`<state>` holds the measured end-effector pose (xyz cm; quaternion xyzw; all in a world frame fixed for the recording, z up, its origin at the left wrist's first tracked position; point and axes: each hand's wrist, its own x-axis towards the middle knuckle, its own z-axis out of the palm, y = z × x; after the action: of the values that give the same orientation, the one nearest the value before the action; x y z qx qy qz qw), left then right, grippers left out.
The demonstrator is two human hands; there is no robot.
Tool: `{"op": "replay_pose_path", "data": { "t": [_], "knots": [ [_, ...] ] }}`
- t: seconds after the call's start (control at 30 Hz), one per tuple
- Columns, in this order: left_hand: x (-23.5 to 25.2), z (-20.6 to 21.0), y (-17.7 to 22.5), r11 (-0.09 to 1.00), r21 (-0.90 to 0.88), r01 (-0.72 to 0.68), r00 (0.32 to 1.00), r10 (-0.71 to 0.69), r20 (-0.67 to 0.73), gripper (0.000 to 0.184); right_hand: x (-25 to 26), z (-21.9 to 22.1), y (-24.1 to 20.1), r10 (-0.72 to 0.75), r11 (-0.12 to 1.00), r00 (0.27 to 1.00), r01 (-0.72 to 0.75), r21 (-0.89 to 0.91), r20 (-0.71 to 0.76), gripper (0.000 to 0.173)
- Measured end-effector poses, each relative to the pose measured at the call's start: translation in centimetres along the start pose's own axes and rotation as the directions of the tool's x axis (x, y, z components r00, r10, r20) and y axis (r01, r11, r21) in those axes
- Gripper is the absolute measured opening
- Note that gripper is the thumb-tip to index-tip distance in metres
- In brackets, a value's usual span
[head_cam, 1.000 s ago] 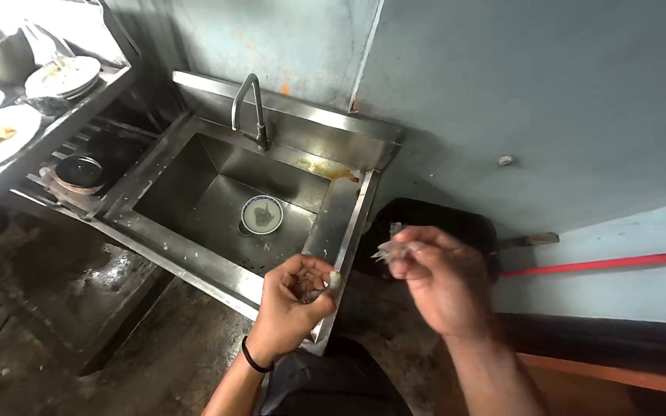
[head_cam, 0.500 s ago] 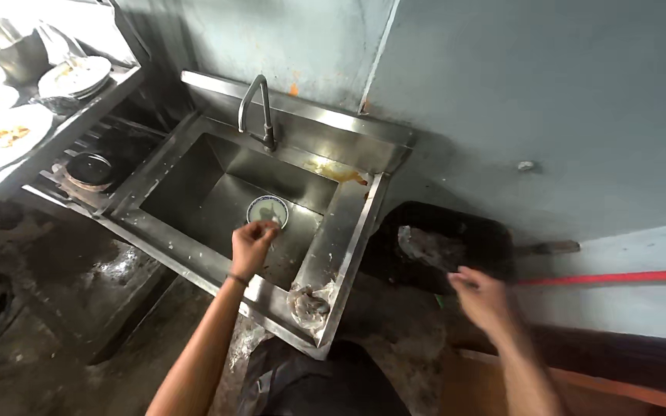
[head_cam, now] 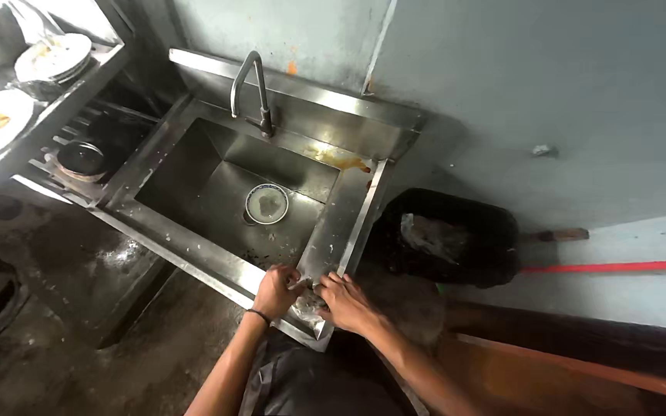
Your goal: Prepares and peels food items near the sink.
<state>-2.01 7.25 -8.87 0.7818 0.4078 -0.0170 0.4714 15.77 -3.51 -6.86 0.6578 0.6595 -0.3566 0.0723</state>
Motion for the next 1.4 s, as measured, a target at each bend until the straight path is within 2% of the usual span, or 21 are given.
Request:
{"op": "replay_pose_path", "data": {
  "t": [0.07,0.13,0.27,0.43,0.6,0.73,0.83,0.97,1.13,1.23,1.4],
  "knots": [
    [-1.1,1.4,-0.9,1.0,0.027,-0.003,1.0,0.003,0.024,0.036,0.6,0.6,-0.3,-0.022,1.0,1.0,0.022,-0.01,-0.009,0.048],
    [-1.9,2.2,-1.2,0.999,0.03,0.031,0.999,-0.032,0.039,0.038,1.3,1.2,-0.4,-0.041,0.999,0.998,0.04,-0.005,-0.042,0.046],
    [-2.7,3.2,-1.6,0.997,0.0,0.073,0.997,-0.073,-0.026,0.035,2.4,1.3,-0.5,-0.042,0.999,0.999,0.042,-0.025,0.017,0.045],
    [-3.1,4.2,-1.9,0.997,-0.071,0.017,0.995,-0.024,-0.097,0.031,2.2,1.0,-0.4,-0.039,0.999,0.997,0.041,-0.027,0.061,0.047],
    [-2.8,4.5,-2.4,0.997,-0.074,-0.006,0.993,-0.002,-0.12,0.031,2.0,2.2,-0.3,-0.017,0.999,0.999,0.016,-0.031,-0.036,0.048],
    [-2.9,5.0,-3.1,0.996,-0.079,-0.039,0.988,0.026,-0.155,0.03,1.9,3.0,-0.4,-0.008,0.998,0.998,0.005,-0.067,-0.056,0.051],
    [-2.9,4.8,-3.2,0.997,-0.046,-0.055,0.986,0.047,-0.158,0.031,1.9,4.0,-0.5,-0.057,0.985,0.993,0.039,-0.168,-0.107,0.054],
    [-2.6,4.7,-2.6,0.999,-0.047,-0.021,0.993,0.016,-0.12,0.034,2.0,5.7,-0.1,-0.161,0.959,0.952,0.088,-0.27,-0.261,0.043],
    [-2.2,4.6,-2.8,0.997,-0.061,-0.045,0.993,0.037,-0.114,0.03,2.3,5.1,0.4,-0.121,0.976,0.973,0.08,-0.2,-0.199,0.047],
    [-2.2,4.3,-3.2,0.996,-0.031,-0.085,0.992,0.081,-0.092,0.026,2.4,4.5,0.8,-0.09,0.993,0.984,0.077,-0.087,-0.155,0.051],
    [-2.2,4.7,-4.0,0.973,0.114,-0.202,0.972,0.213,-0.097,0.029,2.6,4.0,2.2,-0.159,0.987,0.976,0.154,-0.046,-0.146,0.055]
  ]
}}
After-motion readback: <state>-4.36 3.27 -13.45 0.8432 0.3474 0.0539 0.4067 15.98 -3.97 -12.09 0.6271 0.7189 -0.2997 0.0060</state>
